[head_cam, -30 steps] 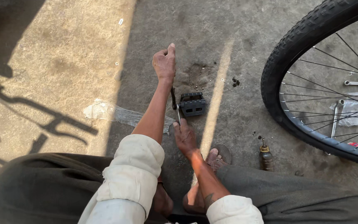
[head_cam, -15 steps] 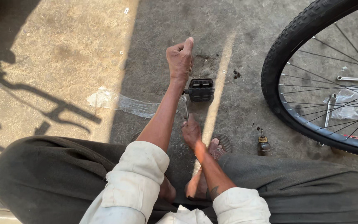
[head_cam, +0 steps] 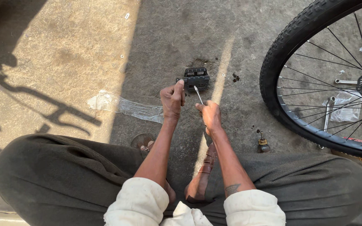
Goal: The person sits on the ground and works on a bicycle pedal, using wrenches to loosen and unscrew the pedal spindle assembly. They hold the pedal body in their lap, turn the wrenches repeatedly, and apply lubricant from a bottle to the pedal mechanism.
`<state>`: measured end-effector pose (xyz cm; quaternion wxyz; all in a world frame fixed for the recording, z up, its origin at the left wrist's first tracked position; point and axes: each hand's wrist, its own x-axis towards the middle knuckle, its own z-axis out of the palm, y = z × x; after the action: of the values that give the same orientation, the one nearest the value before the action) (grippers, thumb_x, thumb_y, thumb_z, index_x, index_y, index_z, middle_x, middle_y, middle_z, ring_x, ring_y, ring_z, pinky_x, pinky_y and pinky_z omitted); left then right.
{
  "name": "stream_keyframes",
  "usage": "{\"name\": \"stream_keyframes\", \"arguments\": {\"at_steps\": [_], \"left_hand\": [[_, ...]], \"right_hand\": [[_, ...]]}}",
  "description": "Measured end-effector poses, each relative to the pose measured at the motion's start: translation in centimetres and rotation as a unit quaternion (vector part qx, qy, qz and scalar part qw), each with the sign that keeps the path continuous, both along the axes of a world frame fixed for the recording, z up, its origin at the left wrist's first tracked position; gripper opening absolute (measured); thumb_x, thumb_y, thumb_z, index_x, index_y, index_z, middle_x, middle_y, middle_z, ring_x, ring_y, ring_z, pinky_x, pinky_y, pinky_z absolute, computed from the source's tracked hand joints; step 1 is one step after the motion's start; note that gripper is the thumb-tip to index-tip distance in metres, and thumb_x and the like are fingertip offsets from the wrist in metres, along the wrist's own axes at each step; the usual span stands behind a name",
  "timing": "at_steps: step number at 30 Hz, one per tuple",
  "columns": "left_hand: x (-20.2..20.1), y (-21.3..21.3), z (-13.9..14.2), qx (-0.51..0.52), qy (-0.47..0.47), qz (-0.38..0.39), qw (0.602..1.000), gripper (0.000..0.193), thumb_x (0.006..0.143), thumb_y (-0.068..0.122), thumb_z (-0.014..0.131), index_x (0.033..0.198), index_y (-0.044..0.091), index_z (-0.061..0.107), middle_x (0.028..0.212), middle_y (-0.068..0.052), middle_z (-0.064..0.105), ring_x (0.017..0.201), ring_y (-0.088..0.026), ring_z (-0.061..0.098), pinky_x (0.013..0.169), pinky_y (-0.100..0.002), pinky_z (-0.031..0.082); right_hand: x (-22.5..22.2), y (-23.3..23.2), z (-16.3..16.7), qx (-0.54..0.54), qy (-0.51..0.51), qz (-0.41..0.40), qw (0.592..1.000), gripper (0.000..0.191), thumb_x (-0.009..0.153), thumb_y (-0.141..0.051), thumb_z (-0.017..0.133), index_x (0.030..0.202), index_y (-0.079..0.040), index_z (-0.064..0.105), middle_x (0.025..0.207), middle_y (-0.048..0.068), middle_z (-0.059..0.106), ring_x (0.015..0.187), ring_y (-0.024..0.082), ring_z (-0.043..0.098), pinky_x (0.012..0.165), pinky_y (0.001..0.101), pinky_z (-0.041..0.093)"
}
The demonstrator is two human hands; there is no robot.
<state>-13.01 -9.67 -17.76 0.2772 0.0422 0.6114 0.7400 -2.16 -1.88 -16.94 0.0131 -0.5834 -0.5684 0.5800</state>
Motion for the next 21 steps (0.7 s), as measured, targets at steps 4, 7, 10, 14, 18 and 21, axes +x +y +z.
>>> {"name": "stream_keyframes", "arguments": {"at_steps": [4,7,10,14,18,21], "left_hand": [[3.0,-1.0,-1.3,0.007,-0.001,0.039,0.999,0.047,0.098,0.029,0.063,0.061,0.000,0.063,0.057,0.002,0.058,0.045,-0.006,0.044,0.045,-0.028,0.036],[3.6,-1.0,-1.9,-0.007,-0.012,0.050,0.999,0.040,0.099,0.029,0.062,0.076,-0.001,0.074,0.052,0.002,0.052,0.045,-0.006,0.045,0.046,-0.028,0.038],[3.9,-1.5,-2.2,-0.030,-0.023,0.043,0.998,0.037,0.099,0.029,0.061,0.082,0.000,0.077,0.051,0.003,0.051,0.044,-0.006,0.045,0.045,-0.027,0.038],[4.8,-2.0,-2.7,-0.066,-0.032,0.032,0.997,0.036,0.098,0.028,0.062,0.078,0.001,0.075,0.050,0.001,0.053,0.044,-0.007,0.047,0.044,-0.030,0.039],[5.5,-1.9,-3.4,-0.123,0.126,0.020,0.984,0.047,0.099,0.025,0.067,0.062,-0.002,0.062,0.052,-0.006,0.051,0.049,-0.013,0.047,0.052,-0.036,0.040],[5.8,-1.6,-3.7,-0.172,0.137,-0.002,0.976,0.040,0.094,0.025,0.071,0.067,-0.003,0.062,0.055,-0.011,0.047,0.048,-0.019,0.044,0.051,-0.040,0.039]], "right_hand": [[-0.4,1.2,-0.8,-0.118,0.078,-0.009,0.990,0.014,0.097,-0.017,0.063,0.096,-0.003,0.062,0.063,0.000,0.051,0.046,0.008,0.038,0.038,0.0271,0.028],[-0.9,1.6,-1.5,-0.093,0.027,0.087,0.991,0.023,0.097,-0.016,0.057,0.098,0.004,0.066,0.065,0.009,0.066,0.042,0.010,0.045,0.037,0.0296,0.035],[-1.6,2.2,-1.5,-0.005,-0.008,0.179,0.984,0.023,0.093,-0.016,0.057,0.107,-0.001,0.067,0.067,0.010,0.069,0.042,0.013,0.053,0.037,0.0308,0.041],[-2.6,3.2,-1.0,0.048,-0.034,0.243,0.968,0.027,0.092,-0.018,0.059,0.099,0.004,0.071,0.067,0.011,0.070,0.045,0.015,0.059,0.039,0.0320,0.045],[-4.5,4.4,-0.5,0.081,-0.078,0.300,0.947,0.025,0.091,-0.017,0.058,0.094,0.004,0.071,0.068,0.011,0.072,0.046,0.016,0.064,0.040,0.0334,0.050],[-6.3,5.5,-0.3,0.086,-0.085,0.321,0.939,0.023,0.090,-0.014,0.058,0.091,0.004,0.071,0.068,0.012,0.072,0.045,0.017,0.063,0.039,0.0341,0.049]]}}
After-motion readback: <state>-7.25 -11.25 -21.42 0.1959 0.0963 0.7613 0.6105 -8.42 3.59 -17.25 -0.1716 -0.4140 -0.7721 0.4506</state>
